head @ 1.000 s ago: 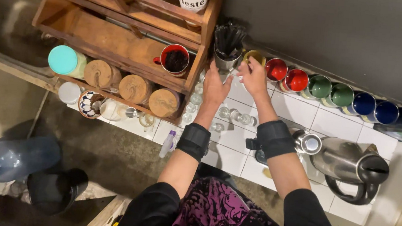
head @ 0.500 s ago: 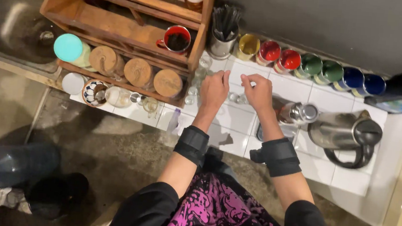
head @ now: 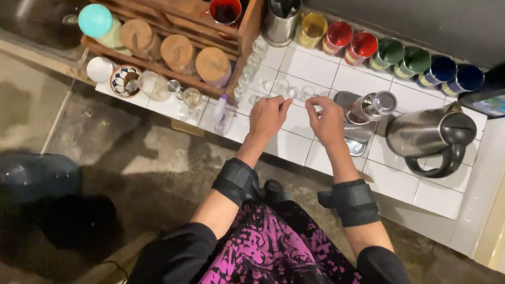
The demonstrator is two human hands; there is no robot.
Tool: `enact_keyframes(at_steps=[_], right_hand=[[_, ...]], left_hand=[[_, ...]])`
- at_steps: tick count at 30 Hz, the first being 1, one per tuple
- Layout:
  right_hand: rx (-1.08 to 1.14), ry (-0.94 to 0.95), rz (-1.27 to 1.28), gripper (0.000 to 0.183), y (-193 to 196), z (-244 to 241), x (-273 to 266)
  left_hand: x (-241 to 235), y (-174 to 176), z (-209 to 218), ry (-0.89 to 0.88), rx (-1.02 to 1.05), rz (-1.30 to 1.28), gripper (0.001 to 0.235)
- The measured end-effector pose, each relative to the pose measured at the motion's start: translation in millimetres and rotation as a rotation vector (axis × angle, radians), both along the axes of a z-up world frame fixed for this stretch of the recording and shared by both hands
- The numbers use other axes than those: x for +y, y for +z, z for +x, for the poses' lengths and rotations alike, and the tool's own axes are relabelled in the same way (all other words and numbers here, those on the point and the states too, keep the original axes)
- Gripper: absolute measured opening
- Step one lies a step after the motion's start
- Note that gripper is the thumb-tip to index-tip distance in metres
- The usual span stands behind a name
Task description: The person cleans a tiled counter using a spray bottle and a cloth. They wipe the surface, move small glasses, and handle a glass jar and a digital scale. The person also places a glass on a tray and continues wiping the counter.
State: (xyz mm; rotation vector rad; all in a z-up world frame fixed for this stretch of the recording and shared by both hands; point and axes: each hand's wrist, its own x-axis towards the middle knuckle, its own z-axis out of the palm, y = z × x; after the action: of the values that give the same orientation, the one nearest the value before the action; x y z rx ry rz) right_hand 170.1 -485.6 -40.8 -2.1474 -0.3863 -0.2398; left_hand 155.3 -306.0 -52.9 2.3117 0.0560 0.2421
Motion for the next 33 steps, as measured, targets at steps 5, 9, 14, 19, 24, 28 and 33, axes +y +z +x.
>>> enact_keyframes(at_steps=[5,9,14,19,24,28,33], right_hand=[[-0.023,0.046,-0.101,0.018,0,-28,-11],[-0.159,0.139,-0.181,0.015,7,-44,-7],[-0.221,0.242,-0.154,0.022,18,-55,18],[-0.315,0.336,-0.167,0.029,28,-54,63],[-0.335,0.460,-0.162,0.033,36,-51,127],[-0.352,0.568,-0.139,0.034,40,-44,192],[-0.318,0.673,-0.081,0.034,39,-60,275]], left_hand=[[-3,-6,-40,0.024,-0.164,-0.060,0.016],[1,5,-67,0.103,-0.194,-0.002,0.017],[19,12,-93,0.197,-0.277,0.059,0.015],[50,33,-116,0.339,-0.357,0.134,0.018],[104,41,-135,0.493,-0.346,0.154,0.031],[162,43,-148,0.647,-0.346,0.169,0.036],[226,48,-186,0.789,-0.240,0.164,0.033]])
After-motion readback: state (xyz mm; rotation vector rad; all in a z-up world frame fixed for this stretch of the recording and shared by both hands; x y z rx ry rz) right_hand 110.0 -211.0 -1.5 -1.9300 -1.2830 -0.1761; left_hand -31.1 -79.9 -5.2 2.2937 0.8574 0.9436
